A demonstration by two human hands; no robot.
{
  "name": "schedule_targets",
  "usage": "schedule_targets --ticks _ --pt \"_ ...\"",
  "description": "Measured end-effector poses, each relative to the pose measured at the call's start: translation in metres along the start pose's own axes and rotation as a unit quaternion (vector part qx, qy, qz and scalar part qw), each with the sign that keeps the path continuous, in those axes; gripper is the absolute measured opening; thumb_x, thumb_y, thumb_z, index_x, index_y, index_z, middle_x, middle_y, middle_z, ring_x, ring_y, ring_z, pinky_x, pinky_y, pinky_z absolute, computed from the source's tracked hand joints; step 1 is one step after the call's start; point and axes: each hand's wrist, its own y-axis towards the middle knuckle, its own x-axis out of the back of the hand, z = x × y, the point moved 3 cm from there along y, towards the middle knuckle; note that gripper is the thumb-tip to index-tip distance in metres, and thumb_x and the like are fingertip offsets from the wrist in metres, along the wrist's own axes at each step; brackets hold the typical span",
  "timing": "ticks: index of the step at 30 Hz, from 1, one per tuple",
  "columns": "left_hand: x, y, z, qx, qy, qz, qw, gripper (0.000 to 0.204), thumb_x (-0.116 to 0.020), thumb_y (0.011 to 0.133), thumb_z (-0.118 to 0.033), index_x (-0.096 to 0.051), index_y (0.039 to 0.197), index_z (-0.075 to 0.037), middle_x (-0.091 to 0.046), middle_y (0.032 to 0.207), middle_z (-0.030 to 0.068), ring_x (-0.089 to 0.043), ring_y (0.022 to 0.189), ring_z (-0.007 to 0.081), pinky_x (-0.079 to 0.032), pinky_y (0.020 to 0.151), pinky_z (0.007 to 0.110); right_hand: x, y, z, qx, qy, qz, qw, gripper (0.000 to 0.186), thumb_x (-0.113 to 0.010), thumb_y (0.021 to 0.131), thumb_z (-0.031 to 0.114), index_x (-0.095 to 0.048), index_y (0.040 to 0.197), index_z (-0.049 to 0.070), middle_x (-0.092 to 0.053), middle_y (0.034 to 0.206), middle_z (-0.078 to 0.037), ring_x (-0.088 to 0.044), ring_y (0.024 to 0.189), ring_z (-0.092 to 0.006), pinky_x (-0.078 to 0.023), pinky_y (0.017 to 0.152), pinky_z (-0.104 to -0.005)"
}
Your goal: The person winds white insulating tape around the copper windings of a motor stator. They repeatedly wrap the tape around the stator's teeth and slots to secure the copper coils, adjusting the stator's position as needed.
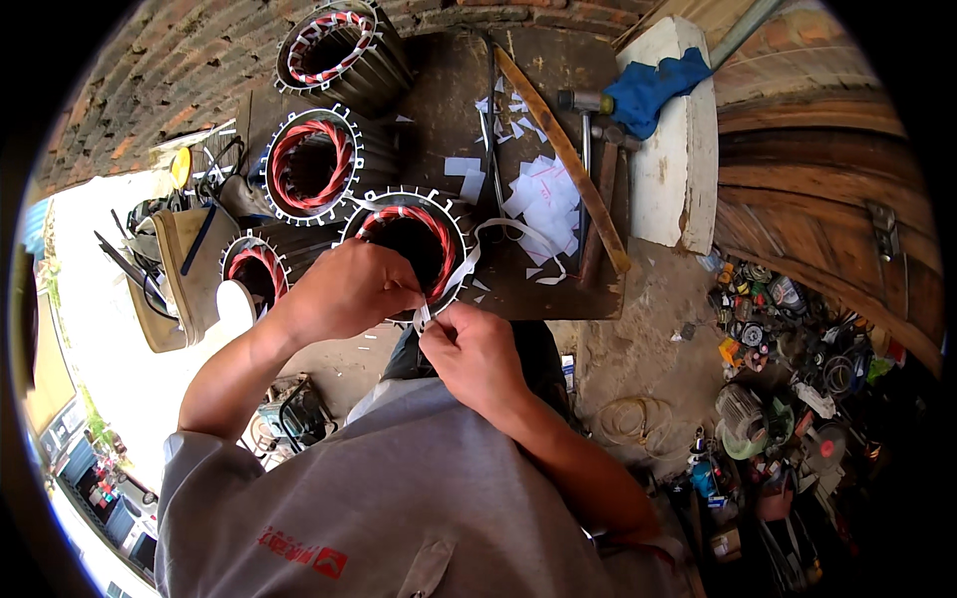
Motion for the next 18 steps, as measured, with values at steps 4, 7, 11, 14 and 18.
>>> schedule_targets --ticks 4,7,11,14,18 --pt "0.004 0.009 -0.004 0.040 0.055 0.044 0.997 0.016 -0.074 0.083 -0.027 -0.079 0.091 -0.014 -0.074 0.081 0.0085 -0.071 0.079 0.0265 -0.055 0.073 0.039 -0.001 0.001 -0.003 0.043 -0.021 -0.019 0.999 0.013 -0.066 0.084 0.008 -0.062 0.077 -0.001 -0.058 0.058 -0.011 -0.053 0.050 -0.0137 -0.043 0.051 -0.0325" --pt "0.004 0.009 -0.006 0.055 0.044 0.049 0.996 0.017 -0.074 0.081 -0.027 -0.078 0.090 -0.013 -0.074 0.081 0.0088 -0.072 0.082 0.0278 -0.056 0.074 0.040 -0.004 0.002 -0.005 0.065 -0.044 -0.020 0.997 0.013 -0.067 0.084 0.009 -0.063 0.078 -0.001 -0.060 0.060 -0.015 -0.058 0.049 -0.0219 -0.045 0.051 -0.0356" --pt "-0.001 0.006 -0.006 0.064 0.029 0.027 0.997 0.015 -0.075 0.081 -0.025 -0.078 0.088 -0.012 -0.074 0.082 0.0088 -0.071 0.080 0.0280 -0.055 0.073 0.039 -0.002 0.000 -0.003 0.089 -0.051 -0.014 0.995 0.014 -0.068 0.086 0.010 -0.064 0.079 -0.001 -0.062 0.062 -0.017 -0.061 0.050 -0.0268 -0.047 0.052 -0.0374" --pt "-0.014 -0.002 -0.006 -0.012 0.086 -0.046 0.995 0.013 -0.075 0.081 -0.021 -0.075 0.086 -0.009 -0.071 0.084 0.0088 -0.070 0.079 0.0299 -0.055 0.070 0.041 0.008 -0.001 0.002 0.151 -0.084 -0.031 0.984 0.013 -0.071 0.086 0.009 -0.065 0.081 -0.001 -0.063 0.062 -0.015 -0.061 0.050 -0.0268 -0.048 0.052 -0.0369" --pt "-0.029 -0.015 -0.013 -0.111 0.180 -0.131 0.968 0.014 -0.071 0.084 -0.017 -0.066 0.084 -0.004 -0.065 0.084 0.0103 -0.068 0.077 0.0334 -0.055 0.068 0.043 0.064 0.012 0.018 0.328 -0.225 -0.135 0.907 0.018 -0.068 0.086 0.001 -0.068 0.104 0.001 -0.064 0.086 -0.010 -0.065 0.064 -0.0272 -0.053 0.057 -0.0364"
